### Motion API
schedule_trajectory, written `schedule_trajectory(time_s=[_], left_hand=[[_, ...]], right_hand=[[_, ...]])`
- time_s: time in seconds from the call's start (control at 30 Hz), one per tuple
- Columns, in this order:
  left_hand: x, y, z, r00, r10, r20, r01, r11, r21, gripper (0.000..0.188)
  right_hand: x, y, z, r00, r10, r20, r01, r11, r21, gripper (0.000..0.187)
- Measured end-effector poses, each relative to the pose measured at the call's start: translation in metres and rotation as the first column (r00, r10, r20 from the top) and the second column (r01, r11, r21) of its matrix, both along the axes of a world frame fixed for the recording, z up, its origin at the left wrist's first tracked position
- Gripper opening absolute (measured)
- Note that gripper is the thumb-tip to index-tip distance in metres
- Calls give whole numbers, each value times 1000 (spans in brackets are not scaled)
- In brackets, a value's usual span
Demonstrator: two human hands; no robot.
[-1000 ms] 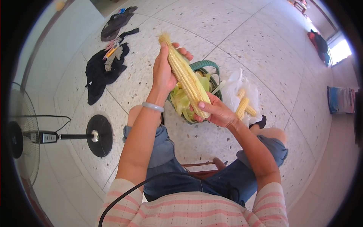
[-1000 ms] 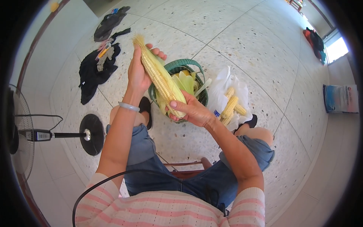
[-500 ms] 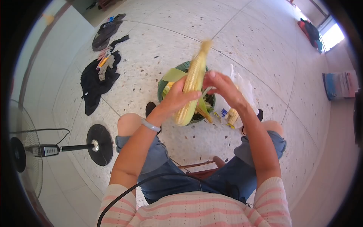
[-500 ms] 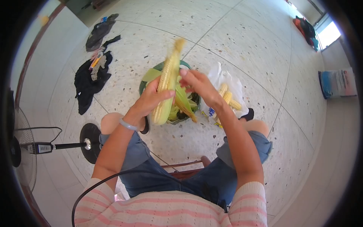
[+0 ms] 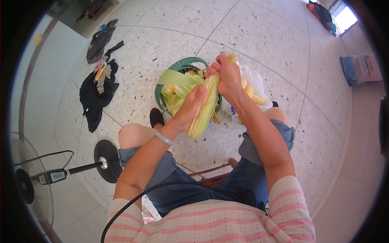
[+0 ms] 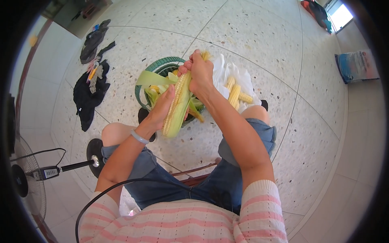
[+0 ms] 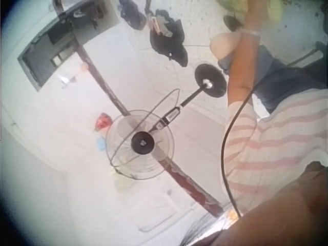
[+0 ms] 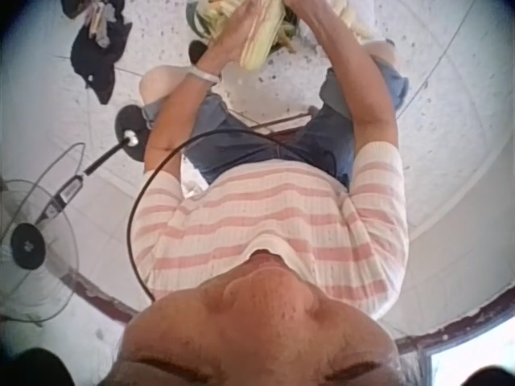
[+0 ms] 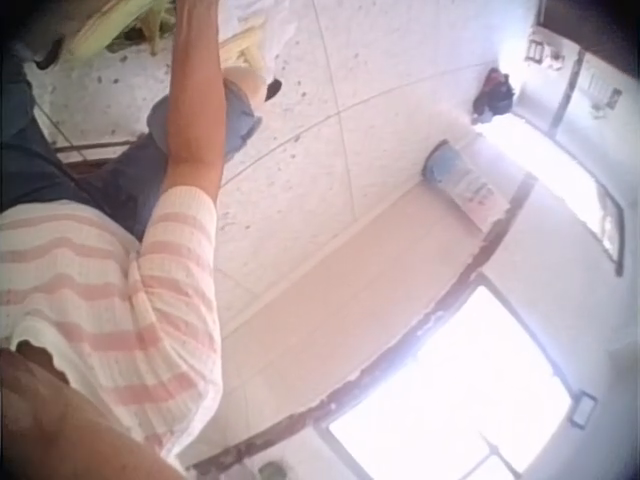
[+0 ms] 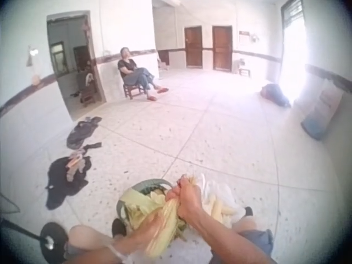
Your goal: Peeling husks and silk from ears of corn by hand
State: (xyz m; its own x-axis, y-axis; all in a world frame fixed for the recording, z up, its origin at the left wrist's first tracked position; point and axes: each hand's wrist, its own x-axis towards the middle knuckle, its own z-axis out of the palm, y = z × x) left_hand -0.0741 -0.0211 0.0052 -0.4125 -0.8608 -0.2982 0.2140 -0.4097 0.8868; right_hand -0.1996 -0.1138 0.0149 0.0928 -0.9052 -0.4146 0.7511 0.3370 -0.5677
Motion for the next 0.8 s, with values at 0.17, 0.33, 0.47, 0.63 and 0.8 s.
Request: schedule_trajectory(time_s=[0.17, 0.33, 0.47, 0.63, 0.8], left_hand=[[-18, 1, -11, 978, 172, -116, -151, 973, 174, 73], [-29, 7, -8, 939, 233, -254, -173, 956, 238, 69], [-78, 6, 17, 673, 659, -337, -441, 723, 532, 56], [-56, 6, -1, 800, 513, -312, -411, 846, 340, 44], [-29, 6, 9, 937, 343, -67, -345, 938, -24, 46]], right_hand=[[3, -4, -4, 992, -119, -31, 120, 992, 30, 26], [4, -3, 1, 990, -128, -52, 132, 988, 76, 23], [8, -14, -14, 944, -288, 162, 237, 932, 275, 25], [8, -17, -21, 908, -225, 354, 138, 957, 255, 20], [-18, -10, 8, 902, 227, 368, -196, 973, -121, 26]])
